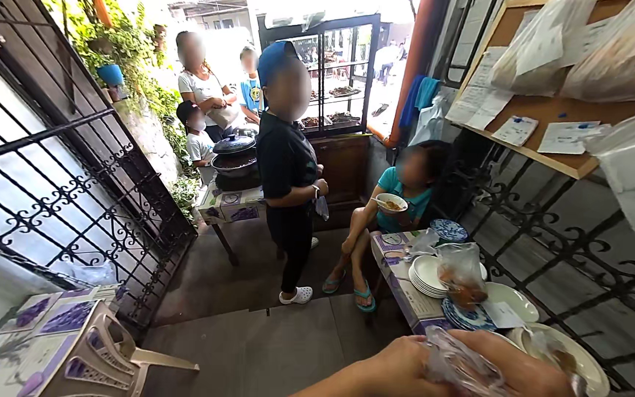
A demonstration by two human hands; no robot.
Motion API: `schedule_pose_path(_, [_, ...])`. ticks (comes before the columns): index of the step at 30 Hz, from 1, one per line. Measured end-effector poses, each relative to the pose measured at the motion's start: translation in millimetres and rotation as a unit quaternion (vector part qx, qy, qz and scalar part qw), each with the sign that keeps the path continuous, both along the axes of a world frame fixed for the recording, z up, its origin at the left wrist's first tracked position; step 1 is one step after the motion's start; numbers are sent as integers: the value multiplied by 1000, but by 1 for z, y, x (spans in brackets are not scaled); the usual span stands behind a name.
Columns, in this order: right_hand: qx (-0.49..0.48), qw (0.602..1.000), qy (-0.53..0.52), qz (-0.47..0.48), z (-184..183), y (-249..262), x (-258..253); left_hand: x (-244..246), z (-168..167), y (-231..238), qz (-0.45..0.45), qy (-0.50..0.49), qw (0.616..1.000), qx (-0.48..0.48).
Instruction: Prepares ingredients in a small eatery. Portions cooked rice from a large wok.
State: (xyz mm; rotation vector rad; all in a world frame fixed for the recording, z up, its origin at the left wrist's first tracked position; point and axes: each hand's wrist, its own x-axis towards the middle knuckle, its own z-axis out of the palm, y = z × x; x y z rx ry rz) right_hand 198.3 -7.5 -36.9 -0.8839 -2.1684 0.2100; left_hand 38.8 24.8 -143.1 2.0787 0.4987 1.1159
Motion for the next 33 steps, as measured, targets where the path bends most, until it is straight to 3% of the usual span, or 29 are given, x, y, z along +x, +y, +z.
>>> schedule_pose_path(9, [3,1000,4,1,0,-3,-1,-2,1,-4,8,15,1000,9])
schedule_pose_path(17, [-20,1000,12,15,-1,-5,1,-18,15,-5,8,134,991,-1])
schedule_pose_path(27, [-37,998,28,37,-2,-1,1,-26,18,-10,17,32,999,-11])
schedule_pose_path(33, [-40,998,19,37,-4,0,-2,-20,15,-10,13,26,1000,2])
